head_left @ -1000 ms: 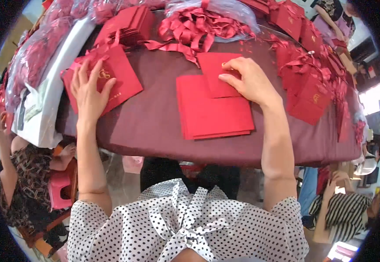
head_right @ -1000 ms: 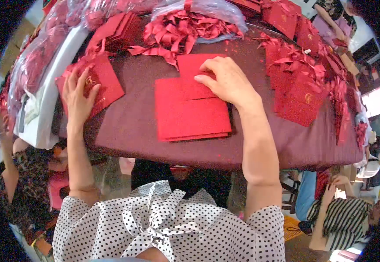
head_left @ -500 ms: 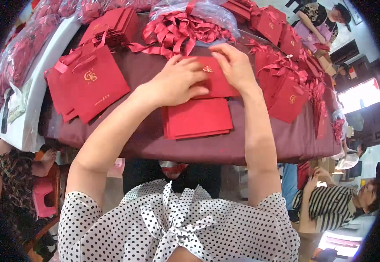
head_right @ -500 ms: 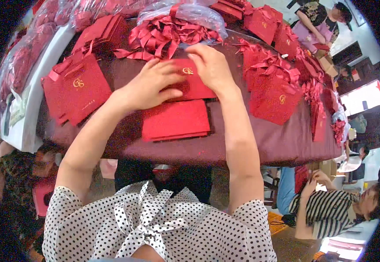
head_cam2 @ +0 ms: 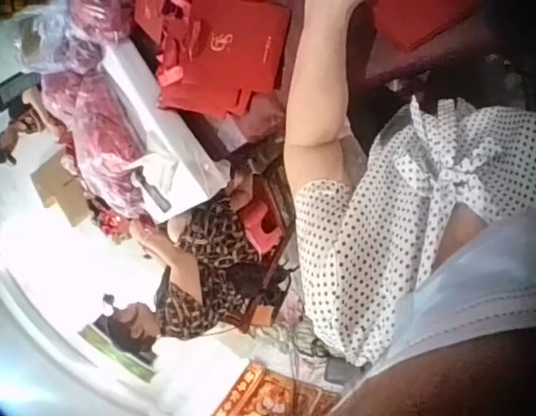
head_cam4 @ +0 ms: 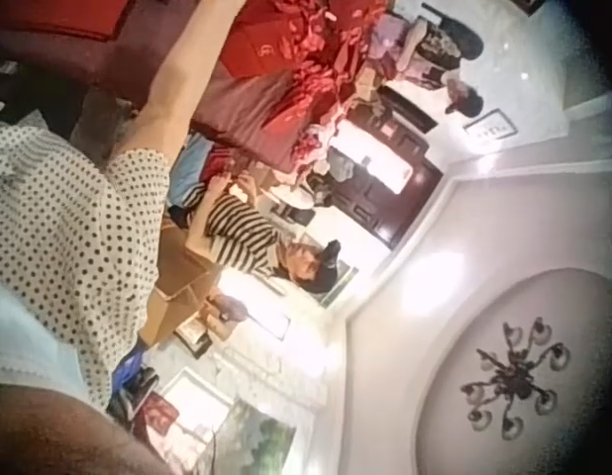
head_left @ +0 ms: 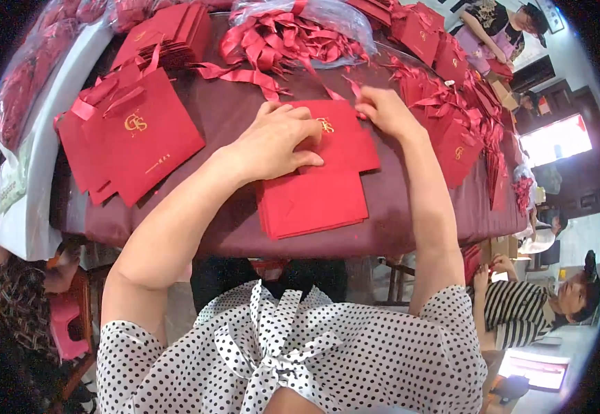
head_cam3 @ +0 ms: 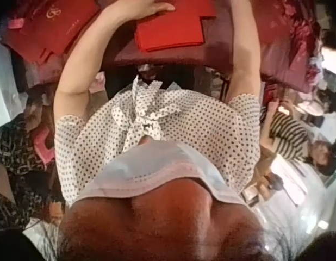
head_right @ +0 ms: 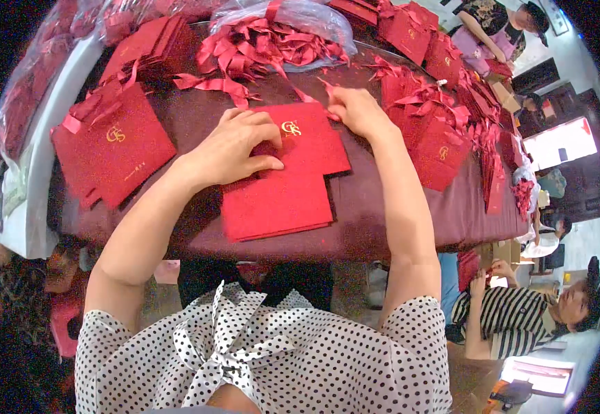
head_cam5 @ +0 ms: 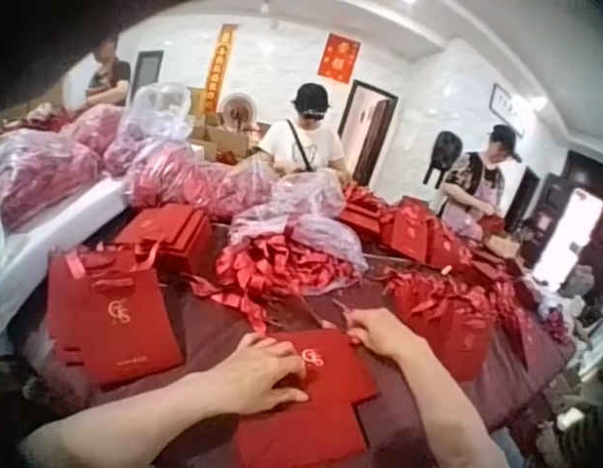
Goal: The person attaches ribbon handles to paper gift bags by hand, threading ribbon into each bag and placing the assembled bags on the table.
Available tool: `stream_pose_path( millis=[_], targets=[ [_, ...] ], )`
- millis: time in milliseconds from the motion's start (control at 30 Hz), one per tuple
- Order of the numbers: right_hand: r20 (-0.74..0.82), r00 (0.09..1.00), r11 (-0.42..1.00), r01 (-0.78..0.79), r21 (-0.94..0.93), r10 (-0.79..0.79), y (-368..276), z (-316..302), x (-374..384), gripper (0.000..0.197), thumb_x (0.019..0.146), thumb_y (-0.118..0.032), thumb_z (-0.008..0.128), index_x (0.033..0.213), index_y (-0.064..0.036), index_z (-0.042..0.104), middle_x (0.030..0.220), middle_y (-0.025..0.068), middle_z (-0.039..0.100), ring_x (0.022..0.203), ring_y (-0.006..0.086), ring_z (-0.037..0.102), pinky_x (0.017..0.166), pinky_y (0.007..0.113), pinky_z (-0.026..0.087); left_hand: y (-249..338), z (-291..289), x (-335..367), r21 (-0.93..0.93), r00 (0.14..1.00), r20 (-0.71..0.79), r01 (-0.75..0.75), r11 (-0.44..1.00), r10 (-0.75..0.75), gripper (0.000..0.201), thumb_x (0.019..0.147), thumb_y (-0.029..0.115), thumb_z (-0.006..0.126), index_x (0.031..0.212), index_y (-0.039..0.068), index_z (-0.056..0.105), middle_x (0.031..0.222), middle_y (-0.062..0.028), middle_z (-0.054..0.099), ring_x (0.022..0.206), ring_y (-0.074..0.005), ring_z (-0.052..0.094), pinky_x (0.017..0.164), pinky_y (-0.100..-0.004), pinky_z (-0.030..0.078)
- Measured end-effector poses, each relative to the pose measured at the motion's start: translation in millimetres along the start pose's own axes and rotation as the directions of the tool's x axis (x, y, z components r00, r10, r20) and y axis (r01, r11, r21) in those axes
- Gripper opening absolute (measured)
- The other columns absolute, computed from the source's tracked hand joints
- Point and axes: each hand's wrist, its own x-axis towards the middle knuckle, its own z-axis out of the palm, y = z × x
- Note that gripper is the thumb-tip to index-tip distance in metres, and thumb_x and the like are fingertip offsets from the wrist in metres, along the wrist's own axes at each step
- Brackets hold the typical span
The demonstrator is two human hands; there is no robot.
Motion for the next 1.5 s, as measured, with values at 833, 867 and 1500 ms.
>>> stream_pose_path(
  millis=[833, 867, 1500],
  targets=[
    [-0.809, 0.551, 0.914, 0.192, 0.359, 0.202, -18.9, -36.7, -42.0, 0.012, 0.09, -0.015, 0.059, 0.096, -0.0043, 0.06, 0.08, 0.0043, 0.066, 0.073, 0.0104, 0.06, 0.067, 0.024, 0.047, -22.4, -10.4, 23.4, -0.072, 0.944, -0.31, 0.094, 0.993, -0.112, 0.017, 0.084, 0.014, 0.059, 0.089, -0.002, 0.061, 0.084, -0.0174, 0.06, 0.083, -0.0313, 0.06, 0.073, -0.0377, 0.047],
    [-0.823, 0.548, 0.954, 0.139, 0.267, 0.15, -19.0, -37.8, -42.8, 0.013, 0.09, -0.015, 0.058, 0.096, -0.004, 0.06, 0.08, 0.0054, 0.065, 0.072, 0.0112, 0.06, 0.066, 0.025, 0.047, -23.8, -8.8, 30.9, -0.049, 0.942, -0.321, 0.084, 0.995, -0.095, 0.017, 0.085, 0.014, 0.058, 0.089, -0.002, 0.061, 0.084, -0.0176, 0.06, 0.084, -0.032, 0.06, 0.074, -0.0387, 0.047],
    [-0.678, 0.734, 0.948, 0.192, 0.253, 0.032, -49.3, -6.4, -37.8, 0.008, 0.084, -0.007, 0.061, 0.091, -0.0024, 0.061, 0.083, 0.0114, 0.063, 0.074, 0.024, 0.062, 0.066, 0.031, 0.048, -26.2, -75.1, 54.9, -0.725, 0.845, -0.307, 0.09, 0.683, -0.438, 0.012, 0.086, 0.009, 0.063, 0.094, 0.004, 0.057, 0.085, -0.0007, 0.063, 0.078, -0.0061, 0.058, 0.071, -0.0205, 0.046]
  ],
)
